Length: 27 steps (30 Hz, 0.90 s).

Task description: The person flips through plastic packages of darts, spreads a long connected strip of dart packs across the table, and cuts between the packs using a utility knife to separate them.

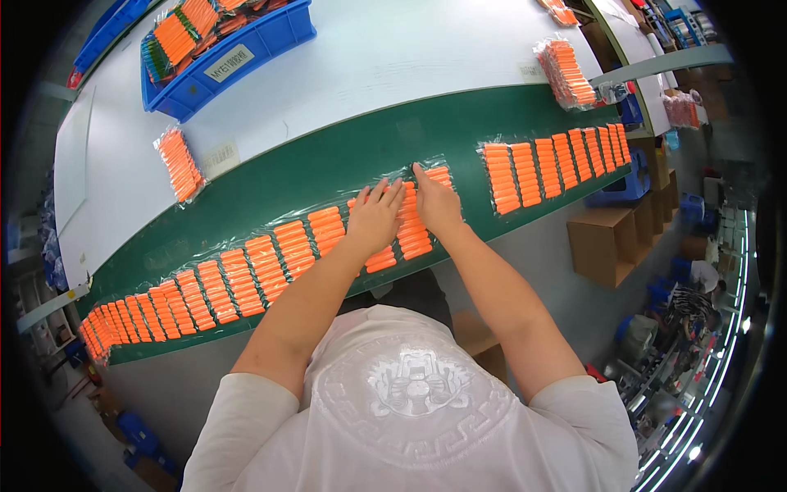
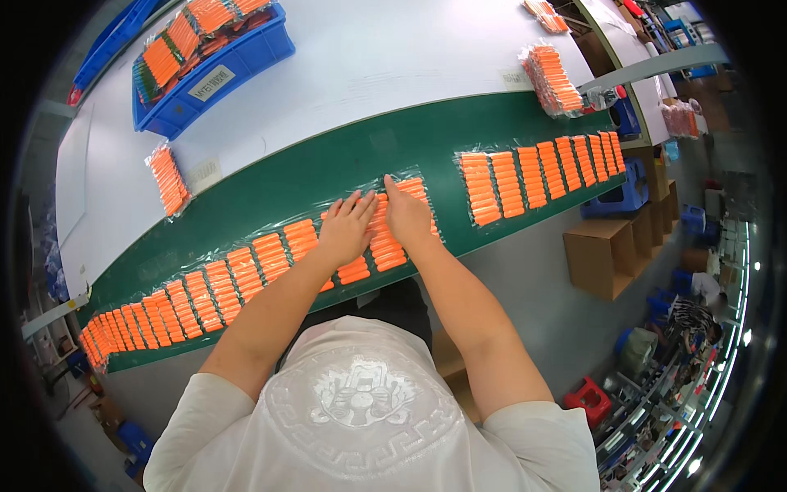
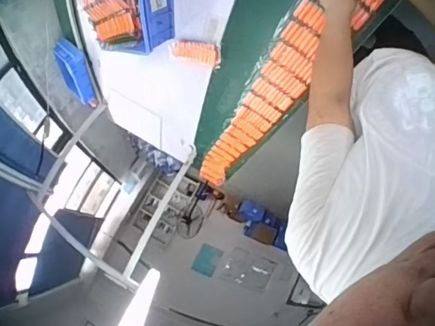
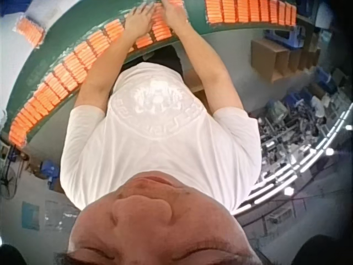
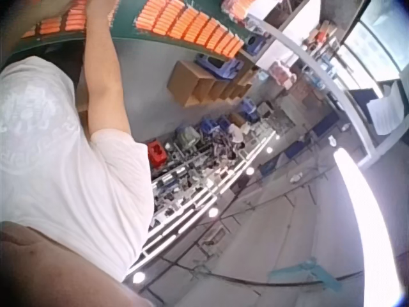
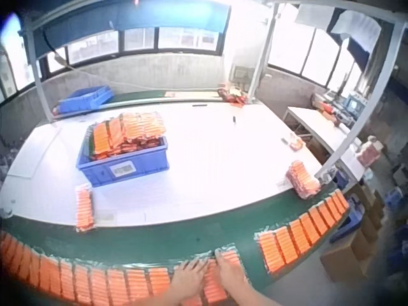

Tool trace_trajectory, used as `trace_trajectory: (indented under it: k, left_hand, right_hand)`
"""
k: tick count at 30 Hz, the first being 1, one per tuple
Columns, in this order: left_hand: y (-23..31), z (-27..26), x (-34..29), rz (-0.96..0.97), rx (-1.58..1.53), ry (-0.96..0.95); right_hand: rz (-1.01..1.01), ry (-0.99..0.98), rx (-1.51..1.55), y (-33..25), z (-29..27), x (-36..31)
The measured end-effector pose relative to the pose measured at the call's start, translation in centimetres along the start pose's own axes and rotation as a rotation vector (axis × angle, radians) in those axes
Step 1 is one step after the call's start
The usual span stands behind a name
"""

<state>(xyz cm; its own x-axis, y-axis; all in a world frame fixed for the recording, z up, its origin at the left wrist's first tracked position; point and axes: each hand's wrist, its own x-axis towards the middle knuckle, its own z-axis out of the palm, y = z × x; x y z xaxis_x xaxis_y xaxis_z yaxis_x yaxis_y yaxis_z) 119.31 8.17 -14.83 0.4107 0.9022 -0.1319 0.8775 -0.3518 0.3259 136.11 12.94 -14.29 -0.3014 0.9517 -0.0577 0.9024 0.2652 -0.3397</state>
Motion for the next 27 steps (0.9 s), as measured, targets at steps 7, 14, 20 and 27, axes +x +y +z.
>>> trace_trajectory:
  k: [7, 14, 20, 27]
  left_hand:
    - [0.0, -0.1, 0.0, -0.020, 0.038, -0.025]
    - [1.1, -1.4, 2.2, 0.104, 0.019, -0.132]
    - [1.2, -1.8, 2.9, 0.073, 0.005, -0.291]
    - [0.1, -1.8, 1.3, 0.116, -0.090, -0.006]
  right_hand:
    - [0.120, -0.130, 0.058, -0.2, -1.9, -7.7]
    - [0.122, -0.014, 0.090, -0.1, -1.2, -8.9]
    - [0.147, -0.009, 0.119, 0.6, -2.2, -13.5]
    - [0.220, -0.134, 0.158, 0.8, -5.1, -21.4]
